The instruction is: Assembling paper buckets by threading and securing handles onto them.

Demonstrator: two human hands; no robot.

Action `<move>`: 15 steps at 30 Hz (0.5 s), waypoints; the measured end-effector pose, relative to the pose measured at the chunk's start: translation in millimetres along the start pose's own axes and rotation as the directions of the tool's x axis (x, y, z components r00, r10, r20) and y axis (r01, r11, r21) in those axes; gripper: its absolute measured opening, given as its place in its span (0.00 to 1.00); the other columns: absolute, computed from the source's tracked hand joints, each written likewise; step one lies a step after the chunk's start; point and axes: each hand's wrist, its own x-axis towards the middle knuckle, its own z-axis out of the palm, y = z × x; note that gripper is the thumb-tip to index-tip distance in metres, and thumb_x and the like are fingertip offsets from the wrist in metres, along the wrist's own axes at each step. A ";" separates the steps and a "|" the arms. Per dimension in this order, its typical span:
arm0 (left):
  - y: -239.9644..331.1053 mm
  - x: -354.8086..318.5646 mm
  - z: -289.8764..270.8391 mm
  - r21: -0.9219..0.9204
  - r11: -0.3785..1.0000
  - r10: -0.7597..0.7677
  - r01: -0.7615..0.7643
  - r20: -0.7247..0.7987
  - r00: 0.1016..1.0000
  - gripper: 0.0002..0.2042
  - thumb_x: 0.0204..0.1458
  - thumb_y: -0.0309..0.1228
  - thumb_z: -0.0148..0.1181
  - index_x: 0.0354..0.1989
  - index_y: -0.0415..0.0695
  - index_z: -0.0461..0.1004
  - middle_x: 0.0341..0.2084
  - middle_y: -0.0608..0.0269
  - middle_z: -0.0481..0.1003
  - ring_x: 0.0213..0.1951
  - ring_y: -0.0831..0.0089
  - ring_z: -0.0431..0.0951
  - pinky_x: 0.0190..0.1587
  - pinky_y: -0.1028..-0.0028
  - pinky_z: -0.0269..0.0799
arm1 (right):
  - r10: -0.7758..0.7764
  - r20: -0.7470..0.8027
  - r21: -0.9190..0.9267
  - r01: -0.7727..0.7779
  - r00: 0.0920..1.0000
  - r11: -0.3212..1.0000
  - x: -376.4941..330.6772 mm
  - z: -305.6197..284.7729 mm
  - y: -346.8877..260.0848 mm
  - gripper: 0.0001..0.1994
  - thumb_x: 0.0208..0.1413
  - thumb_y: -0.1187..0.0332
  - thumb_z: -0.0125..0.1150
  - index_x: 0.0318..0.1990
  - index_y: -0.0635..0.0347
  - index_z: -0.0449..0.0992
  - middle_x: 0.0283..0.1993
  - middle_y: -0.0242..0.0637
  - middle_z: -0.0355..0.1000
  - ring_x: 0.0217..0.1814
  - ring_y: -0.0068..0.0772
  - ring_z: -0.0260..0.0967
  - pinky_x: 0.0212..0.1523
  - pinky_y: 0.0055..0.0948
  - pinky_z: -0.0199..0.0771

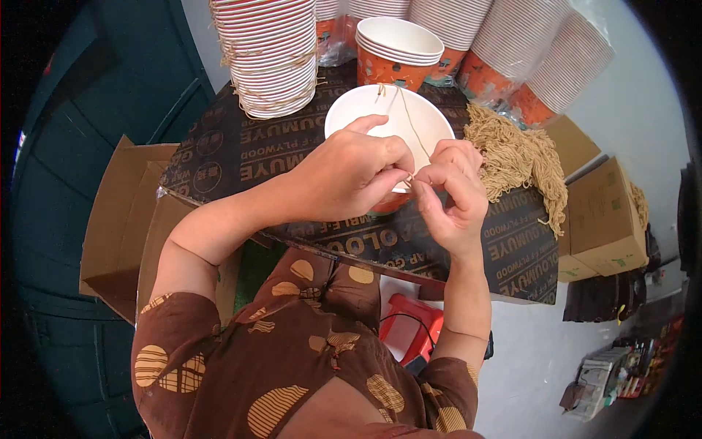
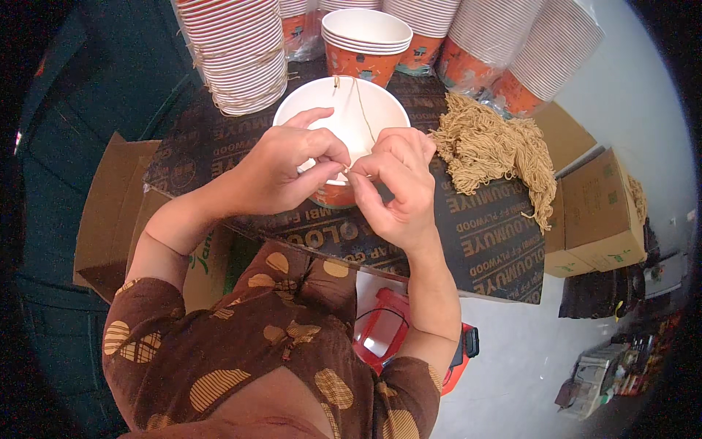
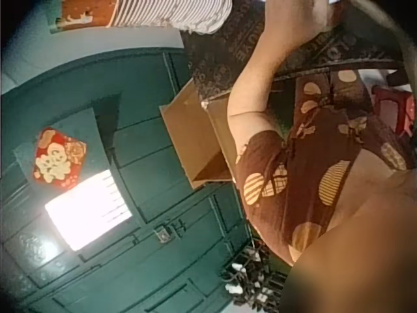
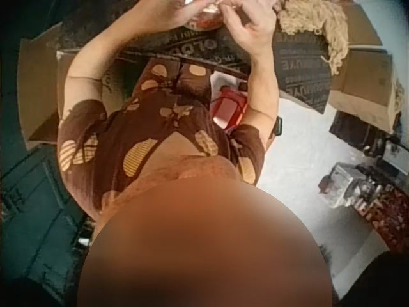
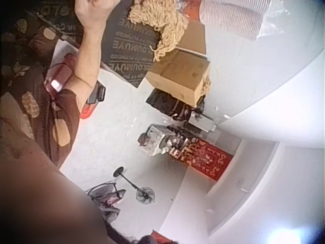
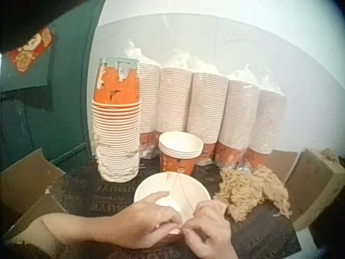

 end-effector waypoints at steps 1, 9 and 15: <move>0.6 0.3 -0.3 0.004 1.000 -0.005 0.005 0.006 1.000 0.05 0.47 0.18 0.60 0.29 0.42 0.73 0.22 0.63 0.76 0.25 0.66 0.78 0.64 0.52 0.59 | 0.000 0.000 0.000 0.000 1.000 1.000 -0.4 -0.1 0.7 0.05 0.40 0.77 0.61 0.26 0.59 0.72 0.25 0.31 0.61 0.38 0.35 0.62 0.44 0.32 0.55; 2.3 0.0 1.8 -0.074 0.994 -0.089 0.084 -0.059 0.994 0.07 0.46 0.19 0.61 0.31 0.42 0.70 0.24 0.65 0.74 0.26 0.66 0.77 0.63 0.52 0.59 | 0.081 0.053 0.187 -0.089 0.995 0.978 -2.8 -1.0 6.6 0.03 0.46 0.74 0.58 0.26 0.62 0.71 0.27 0.31 0.63 0.39 0.35 0.59 0.45 0.32 0.58; 5.8 1.0 -2.4 -0.018 0.997 0.079 -0.079 0.006 0.997 0.09 0.43 0.24 0.64 0.29 0.42 0.68 0.23 0.62 0.71 0.31 0.63 0.75 0.61 0.50 0.59 | 0.092 0.045 0.217 -0.100 0.995 0.971 -3.6 -0.8 6.6 0.03 0.46 0.74 0.59 0.26 0.62 0.71 0.27 0.31 0.63 0.40 0.35 0.59 0.45 0.32 0.58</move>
